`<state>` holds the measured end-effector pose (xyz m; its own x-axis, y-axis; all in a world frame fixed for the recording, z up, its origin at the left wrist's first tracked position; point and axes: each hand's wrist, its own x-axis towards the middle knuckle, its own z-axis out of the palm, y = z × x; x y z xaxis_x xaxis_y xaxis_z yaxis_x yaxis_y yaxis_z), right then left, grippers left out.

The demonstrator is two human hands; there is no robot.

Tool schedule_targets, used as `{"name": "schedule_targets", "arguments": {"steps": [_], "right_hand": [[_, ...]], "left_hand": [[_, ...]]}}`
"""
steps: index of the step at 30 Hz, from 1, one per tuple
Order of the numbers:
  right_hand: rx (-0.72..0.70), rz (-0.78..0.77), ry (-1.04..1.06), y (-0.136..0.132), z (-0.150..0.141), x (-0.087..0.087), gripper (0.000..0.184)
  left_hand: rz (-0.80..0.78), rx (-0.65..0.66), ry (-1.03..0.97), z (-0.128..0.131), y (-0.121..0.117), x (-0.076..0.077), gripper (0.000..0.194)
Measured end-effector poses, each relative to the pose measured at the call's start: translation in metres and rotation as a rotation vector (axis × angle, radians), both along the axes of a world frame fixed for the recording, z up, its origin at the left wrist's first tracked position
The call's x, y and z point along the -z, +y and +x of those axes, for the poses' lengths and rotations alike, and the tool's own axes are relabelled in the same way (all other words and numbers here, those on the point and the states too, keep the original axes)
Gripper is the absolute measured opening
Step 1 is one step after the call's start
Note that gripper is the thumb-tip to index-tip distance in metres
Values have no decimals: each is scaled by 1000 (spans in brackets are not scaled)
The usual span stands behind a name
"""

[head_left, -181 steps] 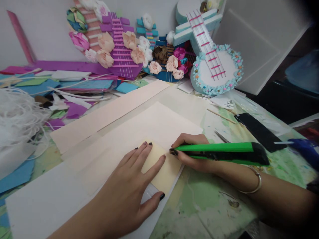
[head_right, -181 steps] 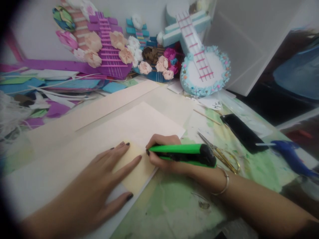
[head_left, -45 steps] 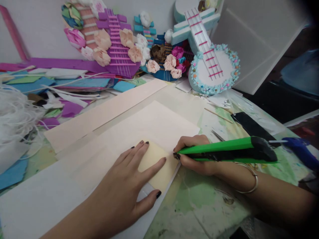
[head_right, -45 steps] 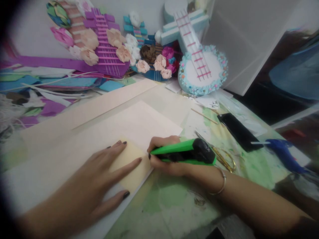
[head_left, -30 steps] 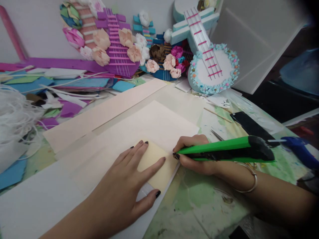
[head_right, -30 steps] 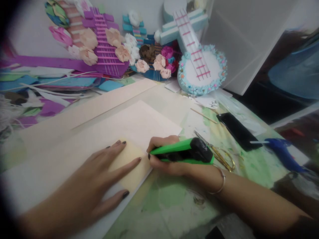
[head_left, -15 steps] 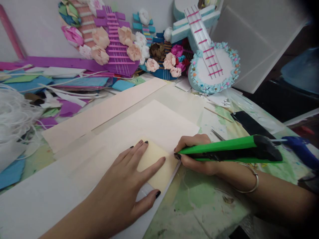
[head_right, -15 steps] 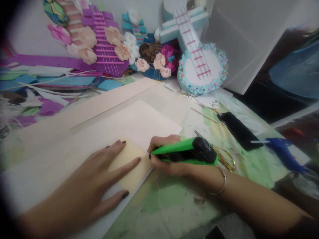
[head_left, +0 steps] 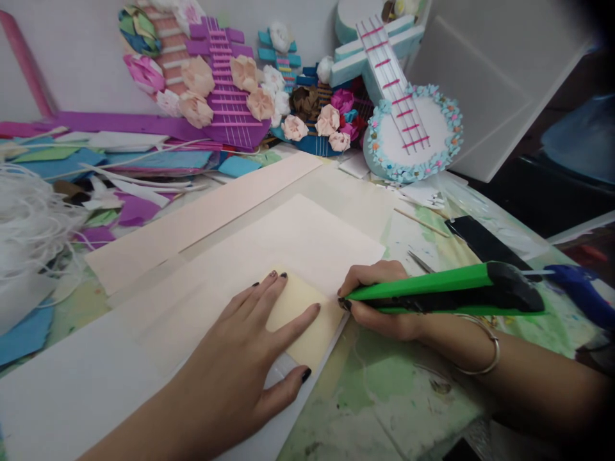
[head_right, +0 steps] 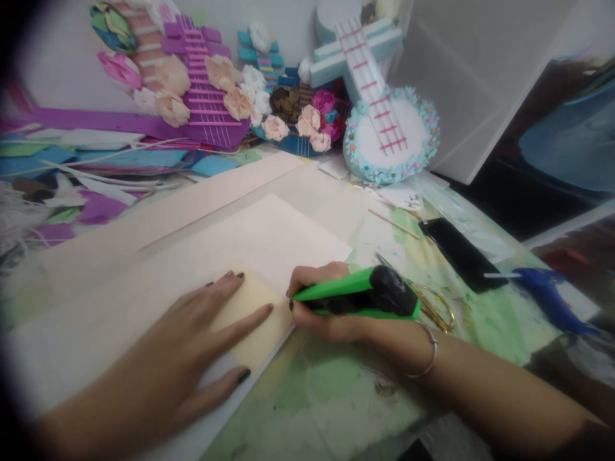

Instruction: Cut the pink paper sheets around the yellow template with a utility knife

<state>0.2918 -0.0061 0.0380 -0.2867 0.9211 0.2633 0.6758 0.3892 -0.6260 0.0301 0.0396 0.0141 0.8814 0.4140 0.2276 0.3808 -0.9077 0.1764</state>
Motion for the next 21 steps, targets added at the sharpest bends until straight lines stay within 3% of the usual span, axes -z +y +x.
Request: {"name": "schedule_targets", "arguments": {"steps": [21], "right_hand": [[-8,-1,43,0,2,3,9]], "left_hand": [[34,15,8,0,1,-1,59]]}}
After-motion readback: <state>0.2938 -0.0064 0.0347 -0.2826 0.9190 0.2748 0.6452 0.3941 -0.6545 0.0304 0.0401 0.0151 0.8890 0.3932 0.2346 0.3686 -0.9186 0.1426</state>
